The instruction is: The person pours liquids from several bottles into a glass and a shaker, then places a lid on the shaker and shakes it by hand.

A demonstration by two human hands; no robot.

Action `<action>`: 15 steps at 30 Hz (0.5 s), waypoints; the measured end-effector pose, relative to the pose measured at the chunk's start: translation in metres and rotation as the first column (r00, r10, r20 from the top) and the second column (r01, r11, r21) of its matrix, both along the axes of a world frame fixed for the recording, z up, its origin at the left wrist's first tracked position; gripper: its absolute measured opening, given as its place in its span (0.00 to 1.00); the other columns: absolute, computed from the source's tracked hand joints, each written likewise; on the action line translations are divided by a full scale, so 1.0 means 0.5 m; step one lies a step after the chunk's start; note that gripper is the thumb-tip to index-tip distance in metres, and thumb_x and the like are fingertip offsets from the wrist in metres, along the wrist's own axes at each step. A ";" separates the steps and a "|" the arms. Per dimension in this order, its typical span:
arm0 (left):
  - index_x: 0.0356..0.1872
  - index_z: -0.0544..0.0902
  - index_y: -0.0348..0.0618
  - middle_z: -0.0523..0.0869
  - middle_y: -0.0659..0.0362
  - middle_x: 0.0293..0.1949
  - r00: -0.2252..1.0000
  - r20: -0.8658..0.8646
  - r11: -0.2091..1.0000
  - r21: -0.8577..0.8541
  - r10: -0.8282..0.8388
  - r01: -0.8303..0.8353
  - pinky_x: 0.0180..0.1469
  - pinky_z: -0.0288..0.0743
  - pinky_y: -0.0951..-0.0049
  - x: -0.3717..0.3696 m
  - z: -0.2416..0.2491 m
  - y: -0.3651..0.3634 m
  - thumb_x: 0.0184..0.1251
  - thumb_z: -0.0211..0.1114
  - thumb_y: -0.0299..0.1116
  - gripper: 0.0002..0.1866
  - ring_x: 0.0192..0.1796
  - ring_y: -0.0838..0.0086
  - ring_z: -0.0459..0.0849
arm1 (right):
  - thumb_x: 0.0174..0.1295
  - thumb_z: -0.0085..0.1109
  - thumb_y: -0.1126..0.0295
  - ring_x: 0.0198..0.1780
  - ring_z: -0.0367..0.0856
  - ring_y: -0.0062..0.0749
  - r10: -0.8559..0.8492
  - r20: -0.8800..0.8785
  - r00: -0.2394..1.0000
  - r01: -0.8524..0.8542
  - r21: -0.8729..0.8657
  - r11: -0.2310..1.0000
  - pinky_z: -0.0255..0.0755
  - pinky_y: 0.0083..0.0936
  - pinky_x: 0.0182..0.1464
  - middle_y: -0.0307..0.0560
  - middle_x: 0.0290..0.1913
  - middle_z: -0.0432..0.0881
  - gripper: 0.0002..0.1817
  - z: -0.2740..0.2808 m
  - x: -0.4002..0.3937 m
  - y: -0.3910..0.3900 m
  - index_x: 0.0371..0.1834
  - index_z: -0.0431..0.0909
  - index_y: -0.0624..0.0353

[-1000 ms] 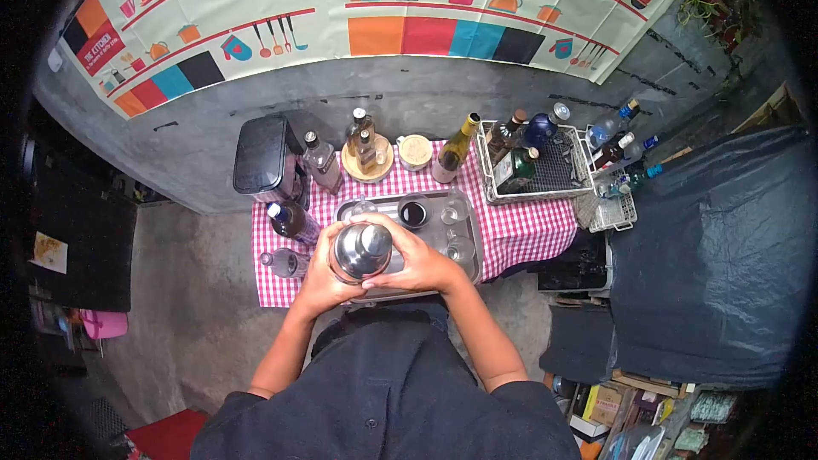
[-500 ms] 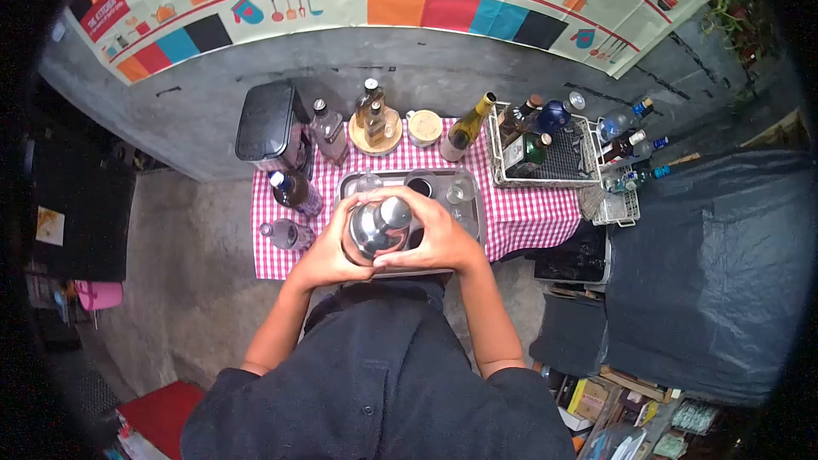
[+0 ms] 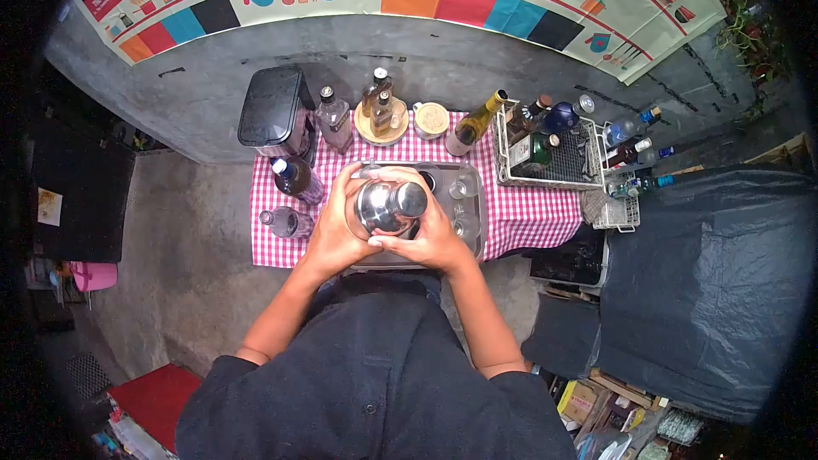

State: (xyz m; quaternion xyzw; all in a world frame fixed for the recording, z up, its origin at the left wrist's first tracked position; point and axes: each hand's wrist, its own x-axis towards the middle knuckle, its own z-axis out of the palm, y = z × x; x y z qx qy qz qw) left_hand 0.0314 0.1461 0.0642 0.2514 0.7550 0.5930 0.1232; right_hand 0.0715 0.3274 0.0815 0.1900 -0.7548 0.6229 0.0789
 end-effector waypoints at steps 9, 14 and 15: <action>0.77 0.41 0.42 0.69 0.46 0.69 0.912 0.185 0.915 0.251 -0.367 0.317 0.74 0.60 0.59 -0.021 -0.017 -0.006 0.38 0.82 0.29 0.67 0.74 0.58 0.65 | 0.37 0.84 0.63 0.69 0.71 0.38 0.187 0.170 0.968 -0.153 -0.195 0.969 0.60 0.37 0.73 0.50 0.68 0.72 0.57 0.036 -0.004 0.029 0.73 0.60 0.63; 0.78 0.45 0.45 0.66 0.48 0.69 0.858 0.266 0.886 0.286 -0.439 0.365 0.73 0.61 0.60 -0.028 -0.030 -0.019 0.32 0.85 0.32 0.70 0.72 0.61 0.67 | 0.37 0.84 0.64 0.65 0.75 0.35 0.195 0.143 0.970 -0.192 -0.034 0.981 0.66 0.34 0.69 0.47 0.62 0.77 0.45 0.007 0.002 0.018 0.63 0.71 0.60; 0.78 0.46 0.44 0.67 0.48 0.68 0.881 0.254 0.910 0.224 -0.399 0.348 0.73 0.62 0.60 -0.029 -0.034 -0.021 0.32 0.85 0.32 0.69 0.72 0.61 0.68 | 0.37 0.83 0.65 0.64 0.75 0.34 0.170 0.148 0.974 -0.161 -0.072 0.984 0.66 0.34 0.69 0.47 0.61 0.77 0.44 -0.003 0.003 0.012 0.62 0.72 0.60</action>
